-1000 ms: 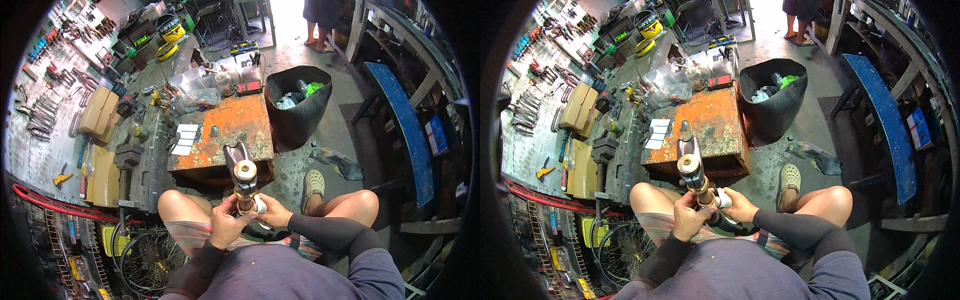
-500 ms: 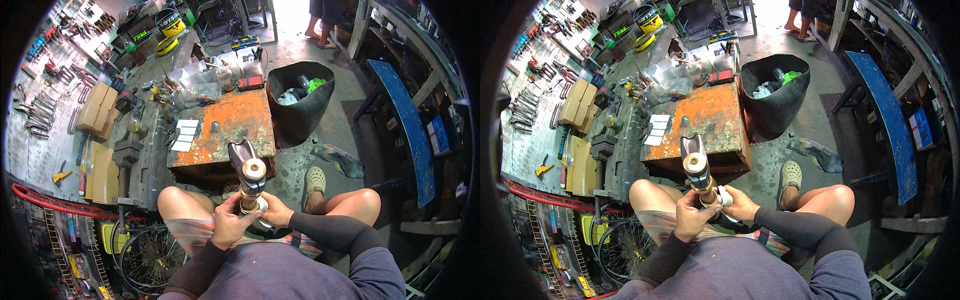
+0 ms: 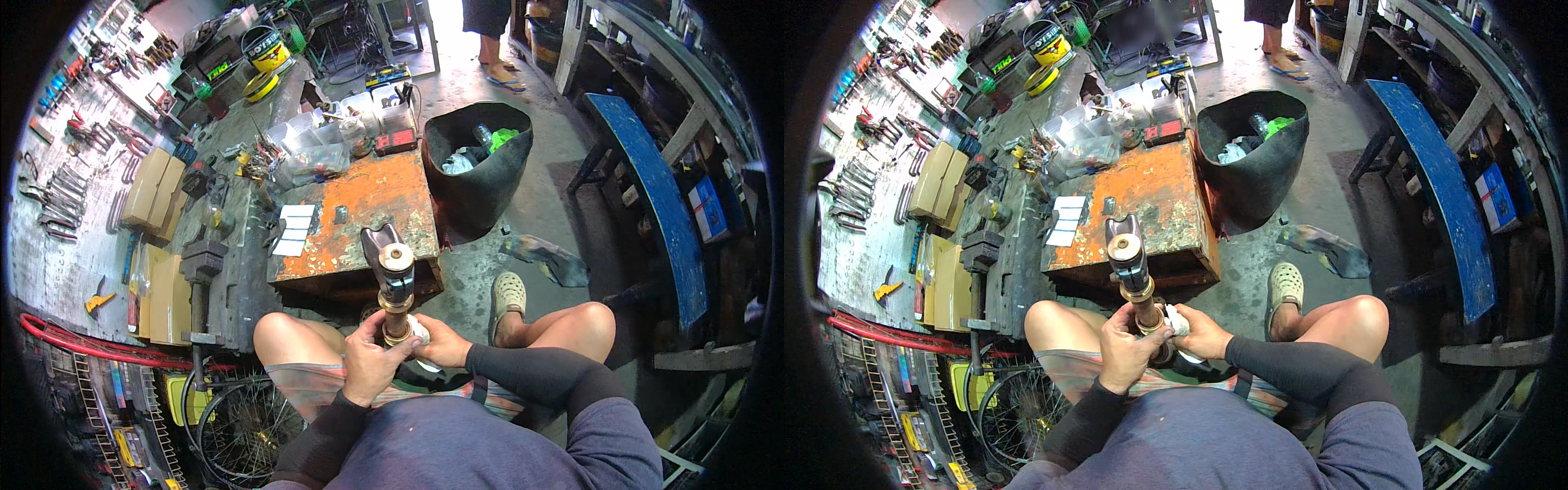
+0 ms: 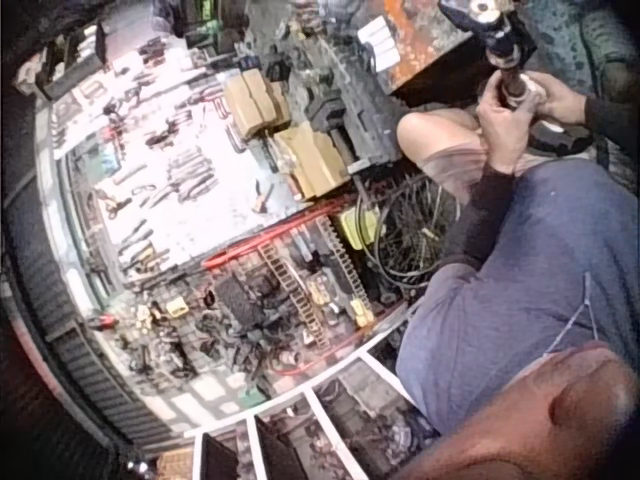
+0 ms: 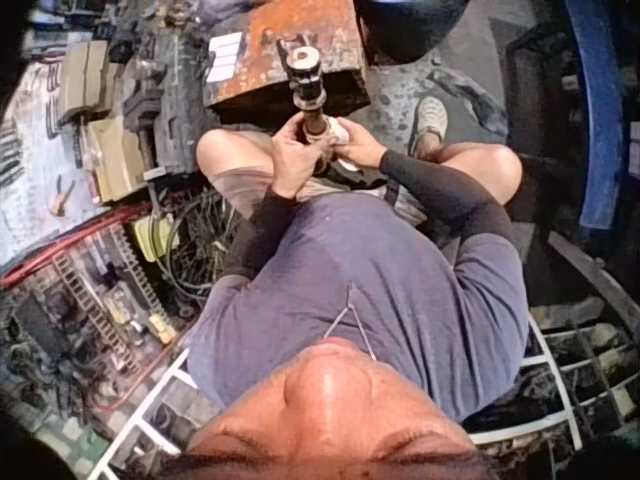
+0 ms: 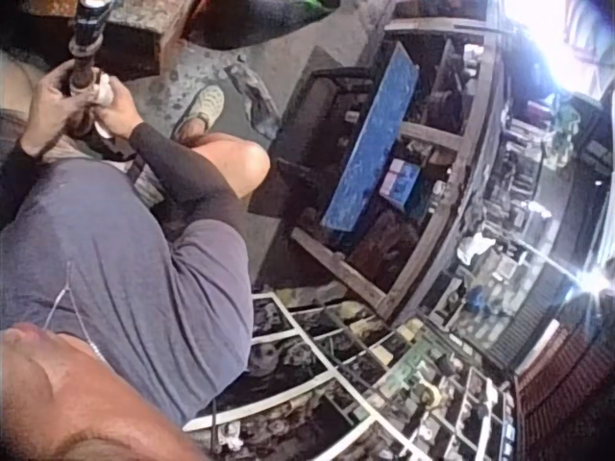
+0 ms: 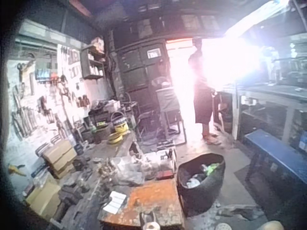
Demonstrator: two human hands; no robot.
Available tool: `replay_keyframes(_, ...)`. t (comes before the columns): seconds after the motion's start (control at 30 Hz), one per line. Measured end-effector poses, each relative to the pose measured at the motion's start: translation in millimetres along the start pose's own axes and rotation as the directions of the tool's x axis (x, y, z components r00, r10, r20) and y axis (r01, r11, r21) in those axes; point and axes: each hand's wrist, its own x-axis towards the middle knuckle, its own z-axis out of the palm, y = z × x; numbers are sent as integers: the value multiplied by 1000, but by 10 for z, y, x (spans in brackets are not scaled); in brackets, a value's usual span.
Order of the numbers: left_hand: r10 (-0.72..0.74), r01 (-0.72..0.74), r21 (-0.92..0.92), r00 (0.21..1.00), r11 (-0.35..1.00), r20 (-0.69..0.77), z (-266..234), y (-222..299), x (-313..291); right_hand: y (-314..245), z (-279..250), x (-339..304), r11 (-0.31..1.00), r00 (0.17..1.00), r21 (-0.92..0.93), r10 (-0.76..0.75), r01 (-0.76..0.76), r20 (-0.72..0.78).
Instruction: The person sits on the floor in a workshop and works on a bicycle wheel. They handle the hub and axle, then remove the yellow rim tape from the wheel rim by hand, inspecting the rim as they proceed.
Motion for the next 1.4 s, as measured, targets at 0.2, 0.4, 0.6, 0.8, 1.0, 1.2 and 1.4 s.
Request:
replay_keyframes(0.2, 5, -4, 24, 999, 1000, -35, 47, -7, -3, -23, -25, 1, 998, 1000, -60, -12, 12, 7)
replay_keyframes(0.4, -1, 3, 35, 999, 999, -38, 68, 6, 3, 83, -35, 16, 997, 1000, -76, -15, 15, -1)
replay_keyframes(0.6, 1, 2, 78, 999, 997, -34, 45, 35, -9, 69, -29, 15, 995, 1000, -97, 7, -7, -3)
replay_keyframes(0.8, 3, -2, 72, 1000, 997, -17, 65, -18, 28, 20, -38, 15, 989, 1000, -149, -14, 11, -23)
replay_keyframes(1.0, 13, -11, 109, 1000, 994, -18, 82, 43, 74, 38, -64, 29, 986, 999, -162, 22, -29, -45)
replay_keyframes(1.2, 36, -37, -89, 999, 995, -12, -67, -163, 159, -104, -41, 33, 987, 994, -118, 110, -112, -21)
replay_keyframes(1.4, -84, 108, -202, 989, 973, 125, -301, -202, 238, -138, -14, 41, 991, 999, -125, 40, -42, -23)
